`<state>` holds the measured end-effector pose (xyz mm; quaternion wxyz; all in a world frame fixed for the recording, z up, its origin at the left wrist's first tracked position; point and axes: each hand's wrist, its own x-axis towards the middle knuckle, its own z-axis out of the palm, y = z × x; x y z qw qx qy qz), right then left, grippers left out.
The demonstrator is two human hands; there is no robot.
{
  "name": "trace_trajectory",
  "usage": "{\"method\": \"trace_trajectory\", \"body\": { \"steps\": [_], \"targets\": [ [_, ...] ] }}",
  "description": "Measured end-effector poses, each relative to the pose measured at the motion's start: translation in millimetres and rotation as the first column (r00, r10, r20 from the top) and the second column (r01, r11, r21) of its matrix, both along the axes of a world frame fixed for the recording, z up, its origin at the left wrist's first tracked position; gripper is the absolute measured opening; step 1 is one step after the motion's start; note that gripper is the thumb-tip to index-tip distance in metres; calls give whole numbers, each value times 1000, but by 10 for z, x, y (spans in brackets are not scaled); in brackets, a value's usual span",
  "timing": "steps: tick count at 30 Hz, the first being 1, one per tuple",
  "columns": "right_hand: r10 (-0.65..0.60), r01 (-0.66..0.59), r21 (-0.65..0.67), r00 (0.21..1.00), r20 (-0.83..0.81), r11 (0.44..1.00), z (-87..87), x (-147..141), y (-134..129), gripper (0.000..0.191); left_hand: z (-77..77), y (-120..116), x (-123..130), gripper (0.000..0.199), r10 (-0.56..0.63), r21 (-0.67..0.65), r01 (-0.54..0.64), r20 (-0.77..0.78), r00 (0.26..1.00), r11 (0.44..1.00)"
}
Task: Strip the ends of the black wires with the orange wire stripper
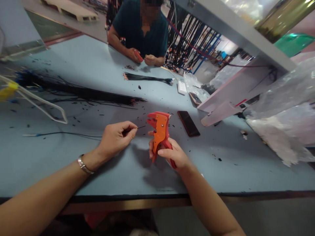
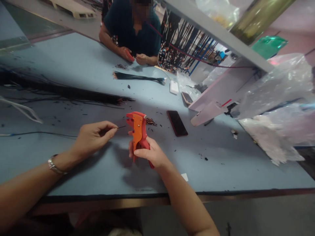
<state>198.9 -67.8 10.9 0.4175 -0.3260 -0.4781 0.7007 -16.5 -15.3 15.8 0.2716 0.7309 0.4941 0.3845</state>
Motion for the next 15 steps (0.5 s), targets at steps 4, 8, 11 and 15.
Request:
{"method": "trace_trajectory", "body": {
  "steps": [4, 8, 11, 15],
  "targets": [
    [-54, 54, 6, 994, 90, 999, 32, 16, 0, 53, -9, -4, -14, 23, -10, -4, 10, -4, 1000, 1000],
    [-51, 48, -59, 997, -51, 997, -41, -13, -22, 51, -7, -10, -18, 23, -6, -1, 6, -6, 1000, 1000],
    [-3, -22, -143, 985, -174, 990, -109, -41, -57, 51, -5, -12, -18, 21, -6, 8, 7, -11, 1000, 1000],
    [66, -129, -189, 949, -307, 973, -148, -56, -105, 53, -6, -9, -32, 21, -2, 10, 2, -11, 1000, 1000]
  ]
}}
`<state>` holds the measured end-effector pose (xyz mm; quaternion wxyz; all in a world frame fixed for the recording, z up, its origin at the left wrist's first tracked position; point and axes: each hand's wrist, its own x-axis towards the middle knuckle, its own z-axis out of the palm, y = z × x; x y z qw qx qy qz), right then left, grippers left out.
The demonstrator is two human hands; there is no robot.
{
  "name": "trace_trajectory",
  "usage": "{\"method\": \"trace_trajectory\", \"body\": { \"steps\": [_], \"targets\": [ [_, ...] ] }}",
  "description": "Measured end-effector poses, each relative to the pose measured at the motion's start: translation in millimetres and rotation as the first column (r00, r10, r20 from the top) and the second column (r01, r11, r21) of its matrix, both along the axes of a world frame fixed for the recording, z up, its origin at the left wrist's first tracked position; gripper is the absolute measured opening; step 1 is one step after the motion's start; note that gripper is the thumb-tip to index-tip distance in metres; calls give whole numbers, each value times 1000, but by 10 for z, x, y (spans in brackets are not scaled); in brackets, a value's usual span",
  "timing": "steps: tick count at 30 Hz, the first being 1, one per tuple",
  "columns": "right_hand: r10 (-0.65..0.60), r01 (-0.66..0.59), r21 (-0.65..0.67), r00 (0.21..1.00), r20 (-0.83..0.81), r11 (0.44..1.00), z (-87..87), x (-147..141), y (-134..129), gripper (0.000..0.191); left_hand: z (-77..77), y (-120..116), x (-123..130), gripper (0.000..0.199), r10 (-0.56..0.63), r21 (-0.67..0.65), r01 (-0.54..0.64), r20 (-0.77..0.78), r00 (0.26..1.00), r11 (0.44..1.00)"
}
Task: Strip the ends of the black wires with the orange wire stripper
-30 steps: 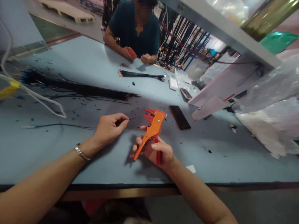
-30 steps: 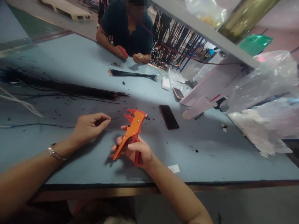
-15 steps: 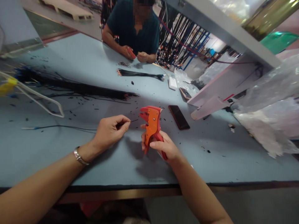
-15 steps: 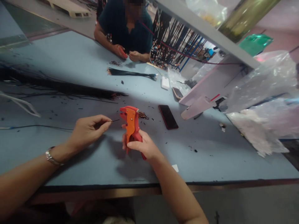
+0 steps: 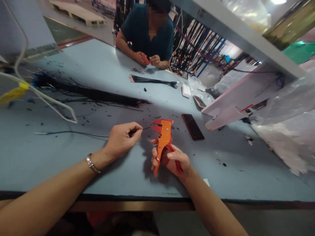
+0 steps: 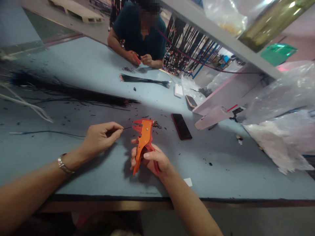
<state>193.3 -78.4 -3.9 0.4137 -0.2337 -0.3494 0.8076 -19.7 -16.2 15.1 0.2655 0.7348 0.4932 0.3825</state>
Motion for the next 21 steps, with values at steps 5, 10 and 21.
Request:
{"method": "trace_trajectory", "body": {
  "steps": [5, 10, 21],
  "targets": [
    [41, -46, -44, 994, -104, 998, 8, 2, -41, 55, 30, 16, -32, 23, 8, -25, -6, 62, 998, 1000],
    [54, -59, -63, 996, -70, 996, -15, -13, -54, 52, 72, 32, -42, 26, -2, -85, 10, 103, 995, 996],
    [92, -94, 17, 993, 78, 995, 18, 25, -57, 52, 59, 44, -45, 27, -88, -132, 105, 125, 988, 986]
  ]
}}
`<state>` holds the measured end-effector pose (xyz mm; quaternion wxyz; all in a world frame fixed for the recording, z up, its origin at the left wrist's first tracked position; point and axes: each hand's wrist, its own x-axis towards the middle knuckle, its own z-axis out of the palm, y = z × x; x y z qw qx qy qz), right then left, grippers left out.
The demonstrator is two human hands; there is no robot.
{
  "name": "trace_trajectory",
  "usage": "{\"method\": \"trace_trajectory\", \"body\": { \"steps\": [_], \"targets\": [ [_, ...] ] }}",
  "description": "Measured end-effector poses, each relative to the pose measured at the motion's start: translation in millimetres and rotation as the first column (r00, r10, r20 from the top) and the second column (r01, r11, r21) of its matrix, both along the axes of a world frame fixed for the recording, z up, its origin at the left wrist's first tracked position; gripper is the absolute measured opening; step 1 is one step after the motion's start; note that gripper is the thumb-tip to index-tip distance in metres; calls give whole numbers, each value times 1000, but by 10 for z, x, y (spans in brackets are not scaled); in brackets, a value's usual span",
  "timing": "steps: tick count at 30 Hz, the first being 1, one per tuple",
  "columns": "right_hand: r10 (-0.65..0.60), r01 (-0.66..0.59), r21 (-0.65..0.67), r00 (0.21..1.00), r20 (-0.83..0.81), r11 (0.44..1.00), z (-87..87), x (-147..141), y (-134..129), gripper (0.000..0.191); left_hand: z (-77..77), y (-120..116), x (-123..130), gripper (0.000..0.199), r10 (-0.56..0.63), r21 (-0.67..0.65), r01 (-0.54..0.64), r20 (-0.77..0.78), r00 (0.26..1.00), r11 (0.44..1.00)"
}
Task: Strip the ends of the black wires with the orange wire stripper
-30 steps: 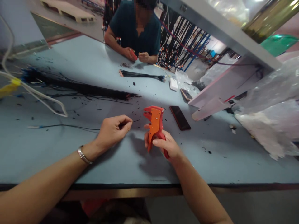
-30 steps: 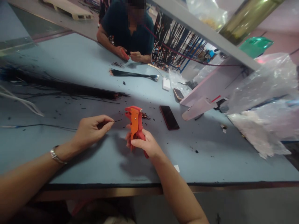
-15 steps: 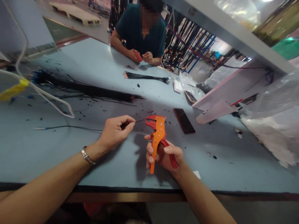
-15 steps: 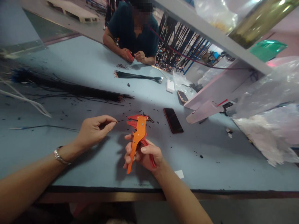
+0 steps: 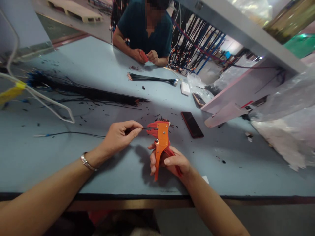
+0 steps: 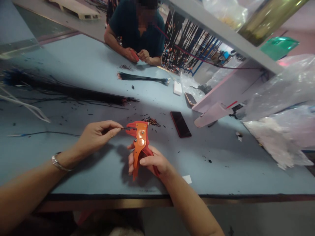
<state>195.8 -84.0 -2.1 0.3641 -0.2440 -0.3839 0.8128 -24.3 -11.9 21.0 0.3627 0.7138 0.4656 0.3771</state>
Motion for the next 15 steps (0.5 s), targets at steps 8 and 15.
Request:
{"method": "trace_trajectory", "body": {
  "steps": [8, 15],
  "targets": [
    [20, -22, 45, 999, 46, 999, -20, 29, 12, 52, -4, 22, -26, 27, -101, -27, 102, 32, 994, 994],
    [4, -8, 52, 997, 81, 999, -2, 32, 21, 52, 35, 22, -26, 28, -96, -62, 100, 60, 994, 993]
  ]
}}
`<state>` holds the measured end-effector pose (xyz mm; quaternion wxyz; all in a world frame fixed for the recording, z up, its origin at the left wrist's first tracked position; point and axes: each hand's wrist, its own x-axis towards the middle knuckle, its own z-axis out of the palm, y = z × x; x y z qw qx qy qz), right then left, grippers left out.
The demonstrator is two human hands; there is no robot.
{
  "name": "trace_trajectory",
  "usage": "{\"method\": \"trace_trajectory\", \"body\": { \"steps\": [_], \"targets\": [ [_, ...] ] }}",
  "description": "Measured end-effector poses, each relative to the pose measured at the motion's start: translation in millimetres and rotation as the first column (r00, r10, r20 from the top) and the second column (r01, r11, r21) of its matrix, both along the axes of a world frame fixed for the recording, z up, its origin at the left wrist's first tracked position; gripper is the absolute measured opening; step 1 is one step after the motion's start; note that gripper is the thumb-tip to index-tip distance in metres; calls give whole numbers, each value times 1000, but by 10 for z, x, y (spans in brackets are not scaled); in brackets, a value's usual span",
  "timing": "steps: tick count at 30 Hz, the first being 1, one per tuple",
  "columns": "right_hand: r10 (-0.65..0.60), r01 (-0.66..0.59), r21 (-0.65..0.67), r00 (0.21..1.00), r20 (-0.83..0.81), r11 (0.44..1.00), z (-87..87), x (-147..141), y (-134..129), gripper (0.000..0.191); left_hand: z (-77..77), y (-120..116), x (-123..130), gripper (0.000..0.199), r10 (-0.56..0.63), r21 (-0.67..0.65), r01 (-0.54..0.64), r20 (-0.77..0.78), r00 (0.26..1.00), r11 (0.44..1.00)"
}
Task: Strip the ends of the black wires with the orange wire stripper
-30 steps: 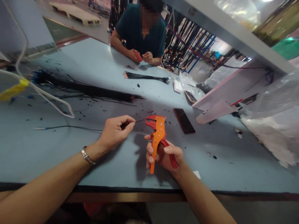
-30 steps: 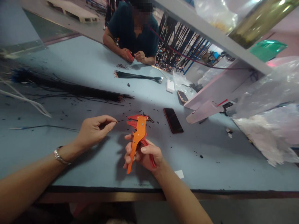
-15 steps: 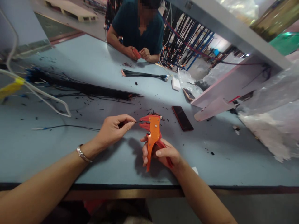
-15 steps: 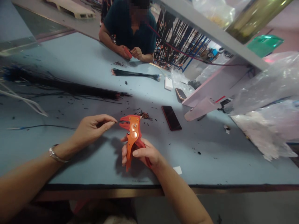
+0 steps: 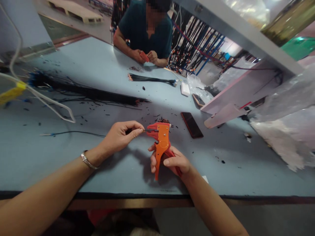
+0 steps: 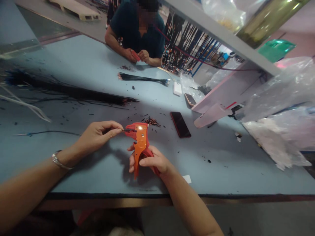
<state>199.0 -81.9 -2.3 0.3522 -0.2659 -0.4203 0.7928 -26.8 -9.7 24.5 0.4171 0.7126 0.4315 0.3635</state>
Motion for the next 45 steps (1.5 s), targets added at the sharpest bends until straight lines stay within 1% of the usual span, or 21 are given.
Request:
{"method": "trace_trajectory", "body": {
  "steps": [4, 8, 14, 20, 26, 32, 40, 45],
  "targets": [
    [2, -3, 17, 1000, 26, 1000, 0, 7, -7, 52, -27, 1, 3, 28, 1, -26, 0, 29, 1000, 1000],
    [0, 0, 23, 1000, 23, 1000, -7, 7, -10, 51, -45, -9, -1, 28, -25, -56, 28, 42, 999, 998],
    [-5, 4, 40, 999, 34, 999, 4, 4, -12, 48, -41, -21, 9, 29, -35, -49, 37, 28, 999, 998],
    [-19, 17, 44, 998, 62, 999, 17, 9, -11, 48, -53, -16, 5, 31, -9, -49, 11, 29, 1000, 999],
    [-15, 12, 55, 998, 55, 998, 28, 11, -6, 47, -73, -7, 7, 33, -37, -67, 39, 32, 999, 997],
    [-16, 13, 47, 997, 73, 999, 47, 12, -7, 47, -70, -24, 25, 34, -32, -65, 36, 54, 998, 997],
    [-25, 20, 63, 996, 87, 998, 50, -5, -11, 45, -38, -54, 42, 28, -24, -114, 37, 110, 994, 993],
    [-48, 41, 76, 994, 99, 996, 64, -31, -26, 42, -45, -57, 37, 27, -24, -119, 39, 125, 992, 992]
  ]
}}
